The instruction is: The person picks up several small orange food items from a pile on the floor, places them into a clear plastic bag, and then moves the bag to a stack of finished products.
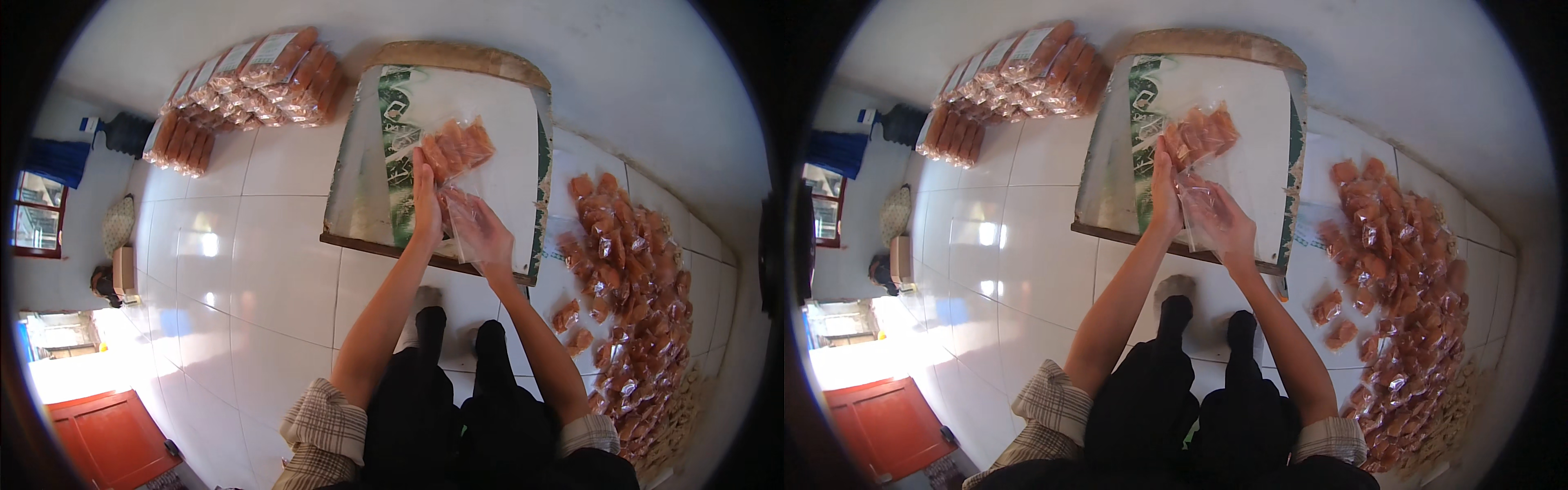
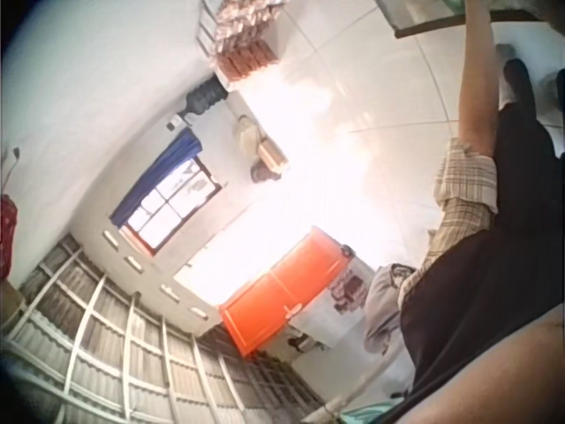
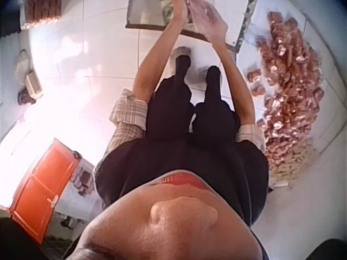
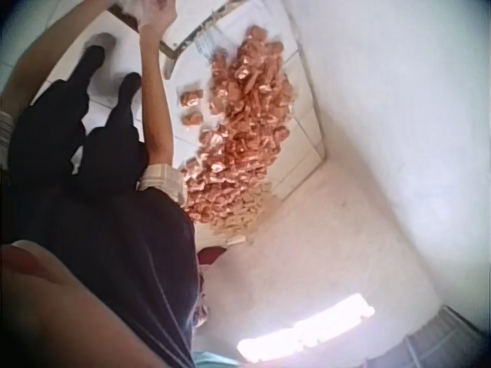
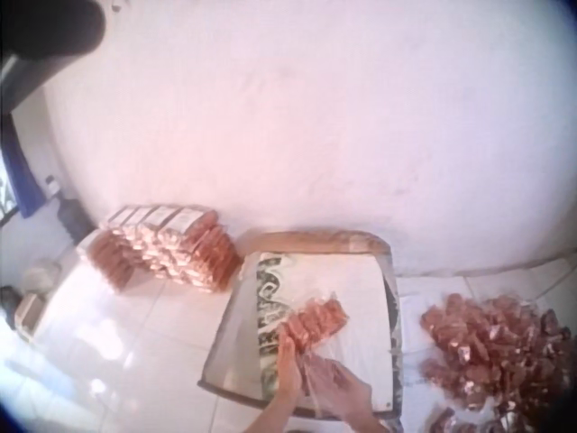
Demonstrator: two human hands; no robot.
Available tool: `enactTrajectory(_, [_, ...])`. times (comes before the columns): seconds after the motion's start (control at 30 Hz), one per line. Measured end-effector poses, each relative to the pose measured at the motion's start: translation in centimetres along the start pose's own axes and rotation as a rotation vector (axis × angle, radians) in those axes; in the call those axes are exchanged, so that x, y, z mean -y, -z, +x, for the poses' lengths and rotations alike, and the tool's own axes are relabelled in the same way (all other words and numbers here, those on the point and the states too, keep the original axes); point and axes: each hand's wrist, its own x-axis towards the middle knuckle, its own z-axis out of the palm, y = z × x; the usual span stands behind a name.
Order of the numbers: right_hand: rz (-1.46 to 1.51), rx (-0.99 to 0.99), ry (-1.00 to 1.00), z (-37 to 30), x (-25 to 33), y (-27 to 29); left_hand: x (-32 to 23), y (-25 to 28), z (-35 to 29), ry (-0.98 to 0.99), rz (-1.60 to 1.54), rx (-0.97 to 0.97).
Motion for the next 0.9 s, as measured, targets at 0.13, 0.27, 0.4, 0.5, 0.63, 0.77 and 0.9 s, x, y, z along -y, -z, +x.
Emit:
enactTrajectory(0.13, [0.076,0.058,0.009,-0.1,0.9,-0.6,-0.3,0.7,0.1,0.028,-0.019,-0.094])
enactTrajectory(0.27, [0.082,0.044,0.047,-0.5,0.7,-0.4,0.0,1.1,0.5,0.106,0.217,-0.187])
enactTrajectory(0.4, [0.092,0.107,0.067,-0.4,1.9,-0.2,-0.7,0.5,-0.1,0.149,0.060,-0.126])
enactTrajectory(0.5, [0.058,0.106,0.016,0.8,2.6,-1.0,-2.0,-1.5,-1.0,0.215,-0.066,-0.138])
enactTrajectory(0.63, [-0.008,0.023,-0.061,2.2,-1.0,-0.3,-1.0,-3.2,-2.1,0.075,0.191,-0.049])
enactTrajectory(0.77, [0.222,-0.074,0.040,2.6,1.0,-3.0,0.5,-2.6,-3.0,-0.174,0.373,-0.013])
enactTrajectory(0.9, [-0.269,-0.063,-0.056,3.1,2.2,-1.7,-0.6,-3.1,-2.7,0.070,0.155,-0.072])
